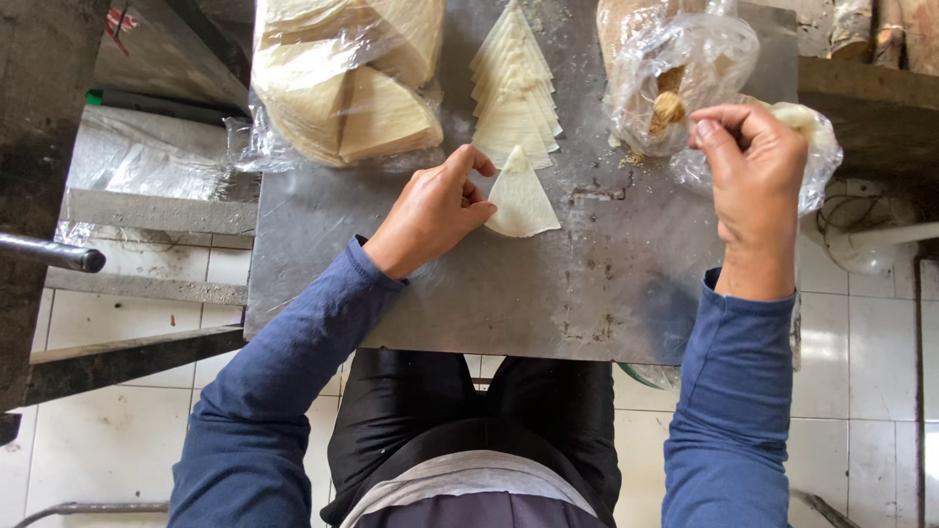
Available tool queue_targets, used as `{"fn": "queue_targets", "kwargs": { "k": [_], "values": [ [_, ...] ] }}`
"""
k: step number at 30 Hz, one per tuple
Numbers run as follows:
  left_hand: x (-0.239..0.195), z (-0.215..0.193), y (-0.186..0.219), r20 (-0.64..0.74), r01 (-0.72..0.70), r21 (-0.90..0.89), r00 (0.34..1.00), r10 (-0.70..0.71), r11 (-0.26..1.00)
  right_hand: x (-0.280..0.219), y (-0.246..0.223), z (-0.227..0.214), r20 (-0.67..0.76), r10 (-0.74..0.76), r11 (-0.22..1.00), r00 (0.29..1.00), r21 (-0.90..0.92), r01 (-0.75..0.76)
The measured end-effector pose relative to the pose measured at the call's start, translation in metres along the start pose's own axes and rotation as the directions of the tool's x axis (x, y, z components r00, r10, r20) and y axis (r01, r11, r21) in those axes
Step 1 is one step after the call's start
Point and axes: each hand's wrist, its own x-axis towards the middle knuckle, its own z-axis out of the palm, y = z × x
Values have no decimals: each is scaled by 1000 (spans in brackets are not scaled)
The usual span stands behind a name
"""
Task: The person scoops a grainy filling onto triangular wrappers and folds them into rolls. The person repeats this process multiple times, placing each completed roll into a nearby container.
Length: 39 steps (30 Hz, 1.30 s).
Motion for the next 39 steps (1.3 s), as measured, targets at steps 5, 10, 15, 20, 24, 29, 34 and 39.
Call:
{"fn": "queue_targets", "kwargs": {
  "k": [5,10,15,20,24,29,34,39],
  "values": [
    [1,-1,-1,14,4,-6,1000,-4,1000,-23,-19,34,177,59,997,982,-49,-52],
    [1,-2,-2,15,4,-2,1000,-4,1000,-35,-25,71,355,-21,972,935,-213,103],
    [1,-3,-4,11,-9,2,1000,9,1000,-45,-27,88,412,-211,803,886,-444,398],
    [2,-2,-7,7,-42,19,999,41,999,-49,-25,92,452,-369,626,812,-526,576],
    [1,0,-8,-1,-42,10,999,42,999,-51,-25,90,489,-441,508,753,-555,659],
    [2,0,-9,-3,-68,4,998,68,998,-52,-27,86,534,-492,390,687,-571,723],
    [0,0,-10,-7,-80,4,997,80,997,-50,-32,76,588,-456,312,668,-597,739],
    [1,0,-13,-26,-137,10,990,137,991,-50,-37,71,589,-433,334,683,-599,728]
  ]
}}
